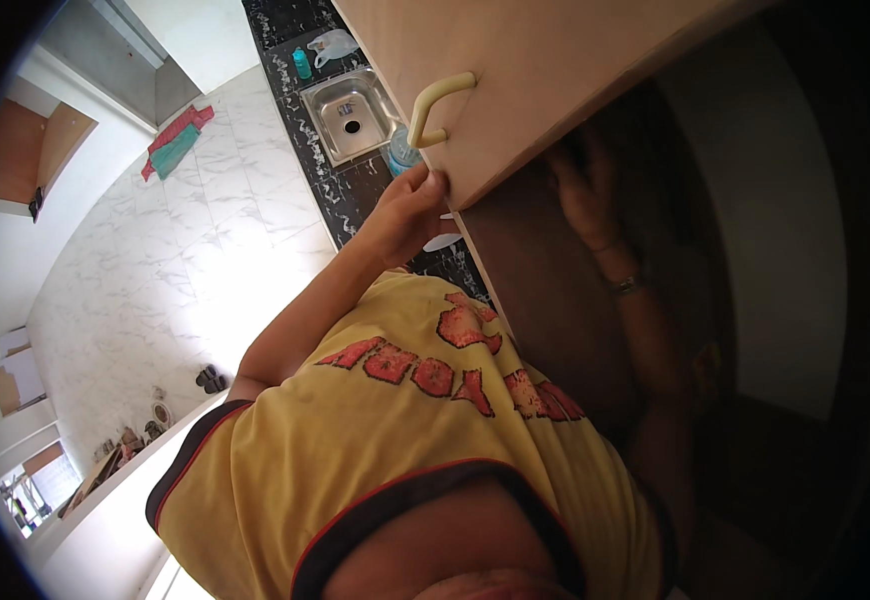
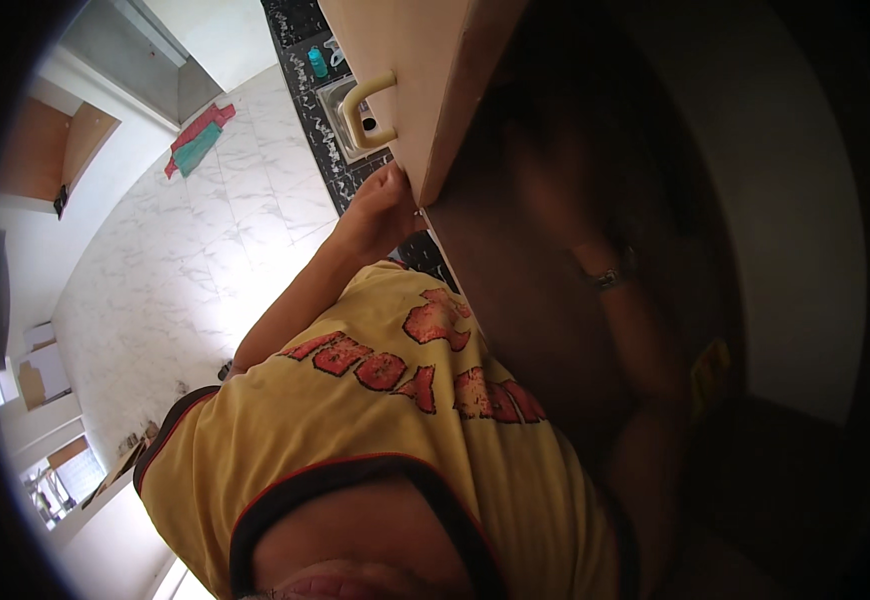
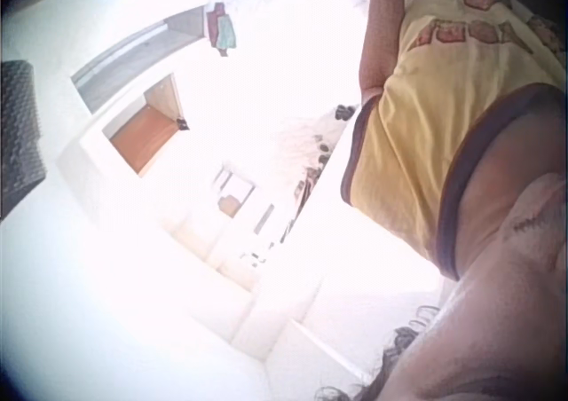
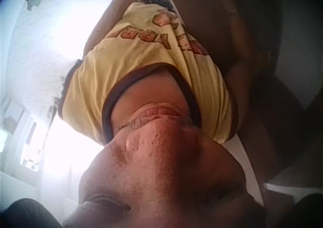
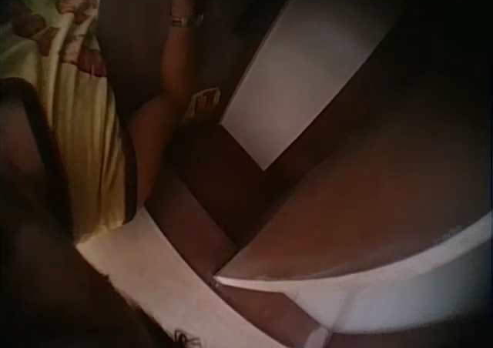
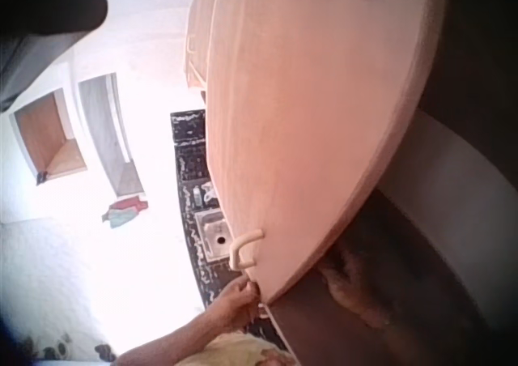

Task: The person uses a screwdriver to tighten the hinges on a wooden kitchen cabinet door.

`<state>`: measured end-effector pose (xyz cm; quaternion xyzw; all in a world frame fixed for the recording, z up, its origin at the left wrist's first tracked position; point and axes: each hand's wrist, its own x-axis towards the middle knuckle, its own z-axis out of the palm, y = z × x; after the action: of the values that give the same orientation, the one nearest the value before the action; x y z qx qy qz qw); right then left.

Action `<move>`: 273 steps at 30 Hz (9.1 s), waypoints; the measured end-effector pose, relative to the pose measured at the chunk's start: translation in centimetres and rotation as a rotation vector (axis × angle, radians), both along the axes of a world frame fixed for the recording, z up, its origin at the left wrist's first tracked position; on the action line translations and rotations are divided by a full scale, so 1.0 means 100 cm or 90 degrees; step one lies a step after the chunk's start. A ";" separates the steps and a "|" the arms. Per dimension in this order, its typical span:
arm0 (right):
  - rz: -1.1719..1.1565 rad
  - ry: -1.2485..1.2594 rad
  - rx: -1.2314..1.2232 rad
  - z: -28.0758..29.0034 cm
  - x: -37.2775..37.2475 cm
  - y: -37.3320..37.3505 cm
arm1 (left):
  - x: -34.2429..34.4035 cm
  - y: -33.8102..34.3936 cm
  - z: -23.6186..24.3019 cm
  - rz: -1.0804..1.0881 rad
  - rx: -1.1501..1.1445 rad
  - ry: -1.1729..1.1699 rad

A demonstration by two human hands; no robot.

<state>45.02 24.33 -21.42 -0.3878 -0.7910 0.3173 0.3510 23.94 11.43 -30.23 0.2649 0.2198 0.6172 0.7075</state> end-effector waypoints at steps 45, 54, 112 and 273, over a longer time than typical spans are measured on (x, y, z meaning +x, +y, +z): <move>0.030 -0.119 0.077 -0.021 0.016 -0.001 | -0.026 0.015 -0.005 0.144 -0.031 -0.191; 0.017 -0.089 0.145 -0.028 0.026 -0.008 | -0.055 0.061 0.010 0.548 0.139 0.400; 0.255 -0.021 0.009 0.009 -0.009 -0.049 | 0.015 -0.004 -0.026 -0.013 0.097 -0.118; 0.108 0.222 -0.269 0.008 -0.006 -0.051 | -0.040 0.001 0.029 0.074 -0.036 0.092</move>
<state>44.40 19.20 -20.60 -0.3243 -0.6647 0.5652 0.3655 19.94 11.53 -27.34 0.2752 0.3026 0.6301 0.6601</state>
